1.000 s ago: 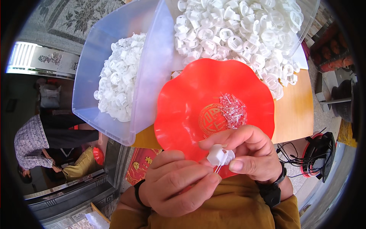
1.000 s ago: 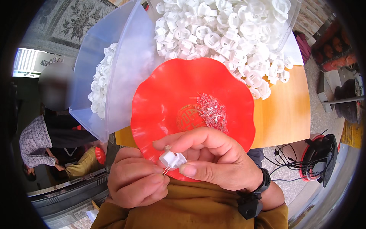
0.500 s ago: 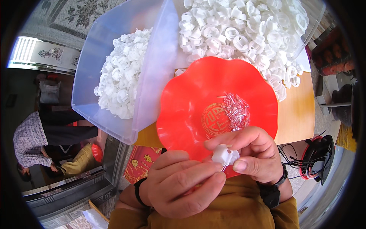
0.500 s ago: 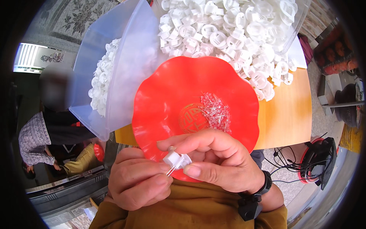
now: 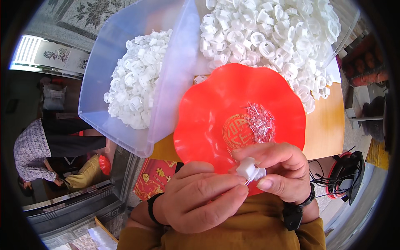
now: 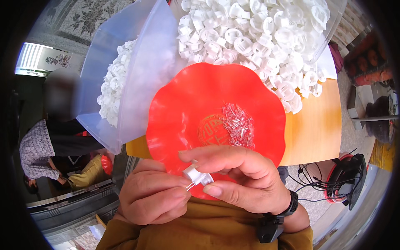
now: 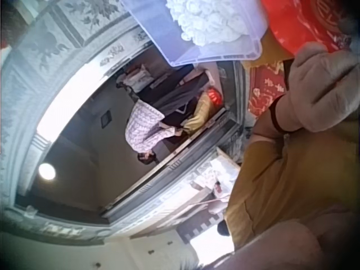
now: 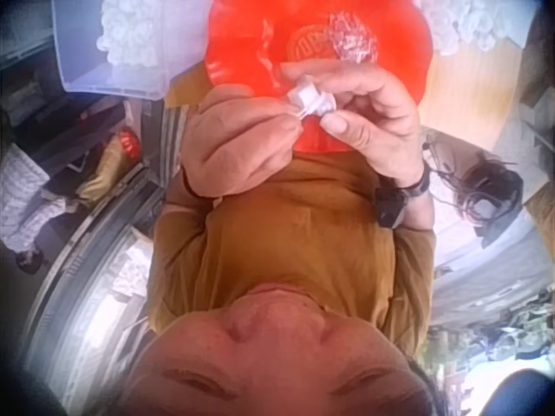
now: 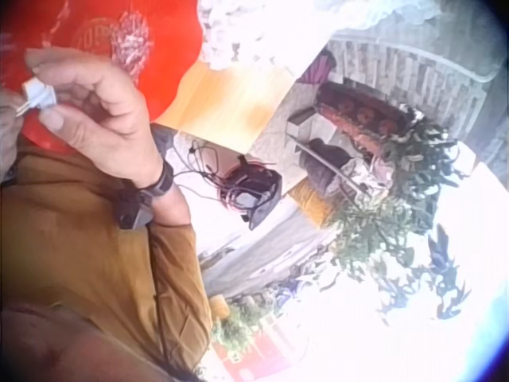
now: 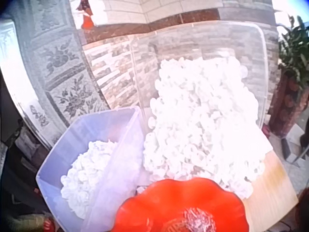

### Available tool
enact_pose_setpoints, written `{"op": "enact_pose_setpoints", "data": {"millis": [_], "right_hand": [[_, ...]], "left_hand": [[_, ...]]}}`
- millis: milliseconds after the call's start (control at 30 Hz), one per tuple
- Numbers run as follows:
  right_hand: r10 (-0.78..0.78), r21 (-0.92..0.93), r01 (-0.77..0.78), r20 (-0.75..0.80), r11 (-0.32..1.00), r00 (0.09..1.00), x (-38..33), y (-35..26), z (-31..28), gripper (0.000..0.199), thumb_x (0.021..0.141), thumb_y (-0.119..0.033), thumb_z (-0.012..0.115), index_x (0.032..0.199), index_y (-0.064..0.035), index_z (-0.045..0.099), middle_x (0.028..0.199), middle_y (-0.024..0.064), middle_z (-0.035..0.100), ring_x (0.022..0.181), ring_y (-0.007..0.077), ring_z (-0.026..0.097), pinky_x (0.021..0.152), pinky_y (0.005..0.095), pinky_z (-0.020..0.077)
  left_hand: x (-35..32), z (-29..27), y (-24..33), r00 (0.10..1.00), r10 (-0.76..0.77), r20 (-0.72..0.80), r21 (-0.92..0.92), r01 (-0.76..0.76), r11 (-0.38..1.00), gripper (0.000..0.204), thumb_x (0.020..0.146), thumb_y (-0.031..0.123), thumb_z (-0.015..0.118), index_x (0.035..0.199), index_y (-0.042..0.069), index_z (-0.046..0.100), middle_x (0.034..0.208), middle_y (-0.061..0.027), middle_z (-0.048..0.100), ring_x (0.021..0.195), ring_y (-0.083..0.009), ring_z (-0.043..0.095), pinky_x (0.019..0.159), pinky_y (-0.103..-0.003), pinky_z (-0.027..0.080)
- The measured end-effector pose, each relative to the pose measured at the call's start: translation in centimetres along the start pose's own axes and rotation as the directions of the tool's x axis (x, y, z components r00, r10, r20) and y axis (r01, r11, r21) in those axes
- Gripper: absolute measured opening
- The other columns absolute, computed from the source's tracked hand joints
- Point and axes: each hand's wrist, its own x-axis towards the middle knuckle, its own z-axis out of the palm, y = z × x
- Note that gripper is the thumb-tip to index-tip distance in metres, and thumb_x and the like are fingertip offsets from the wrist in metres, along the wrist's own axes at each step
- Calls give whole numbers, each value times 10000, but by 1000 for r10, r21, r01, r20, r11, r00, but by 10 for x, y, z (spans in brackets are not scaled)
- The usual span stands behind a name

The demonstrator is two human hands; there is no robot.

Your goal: Assembling small metal pins into white plastic caps.

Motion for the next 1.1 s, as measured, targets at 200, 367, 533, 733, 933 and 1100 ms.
{"op": "enact_pose_setpoints", "data": {"millis": [200, 367, 533, 733, 933, 1100], "right_hand": [[-19, -169, 13, -33, 986, 999, 4, -4, 0, 309, 838, 51, 578, 1144, 8, 554, 1247, 212, 517, 1158, 257, 512, 962, 354, 406], [-12, -237, 10, -6, 971, 1000, 7, -6, 2, 323, 820, 35, 613, 1139, 5, 580, 1199, 200, 558, 1138, 261, 529, 951, 353, 416], [3, -228, -9, -28, 974, 1000, 4, -5, 1, 335, 812, 35, 624, 1143, 9, 576, 1196, 187, 562, 1124, 250, 535, 940, 350, 426], [21, -200, -53, -161, 978, 987, 3, -7, 8, 361, 782, -5, 675, 1128, 8, 574, 1153, 199, 580, 1079, 266, 567, 908, 364, 453], [-85, -443, 41, -79, 896, 993, 3, -9, 3, 410, 740, 27, 711, 1131, 14, 591, 1138, 154, 597, 1044, 238, 583, 867, 315, 467], [-114, -506, 85, -27, 858, 993, 4, -12, 2, 422, 697, 26, 750, 1098, 2, 620, 1107, 157, 608, 1016, 240, 597, 842, 314, 480]], "left_hand": [[2, -5, 0, 996, -75, 49, 45, 73, 996, 361, 631, -10, 739, 958, 93, 625, 892, -27, 620, 697, -125, 567, 579, -272, 403], [2, -7, -6, 995, -90, 39, -35, 91, 995, 388, 618, -11, 754, 971, 101, 637, 864, -8, 596, 645, -133, 531, 563, -271, 375], [4, -1, -7, 995, -102, 18, -87, 103, 991, 372, 627, 1, 764, 964, 80, 630, 837, -41, 574, 624, -148, 519, 562, -278, 387], [1, 0, -4, 964, -255, -71, -183, 239, 954, 245, 677, 16, 731, 889, 27, 609, 796, -85, 564, 604, -161, 510, 535, -287, 393], [2, 1, 1, 952, -305, -10, -180, 298, 937, 258, 678, -54, 704, 901, 18, 595, 766, -77, 559, 575, -151, 507, 473, -250, 374], [1, 8, 1, 960, -274, -53, -196, 259, 946, 277, 660, -58, 724, 903, -2, 606, 750, -73, 577, 567, -167, 539, 473, -264, 430]]}}
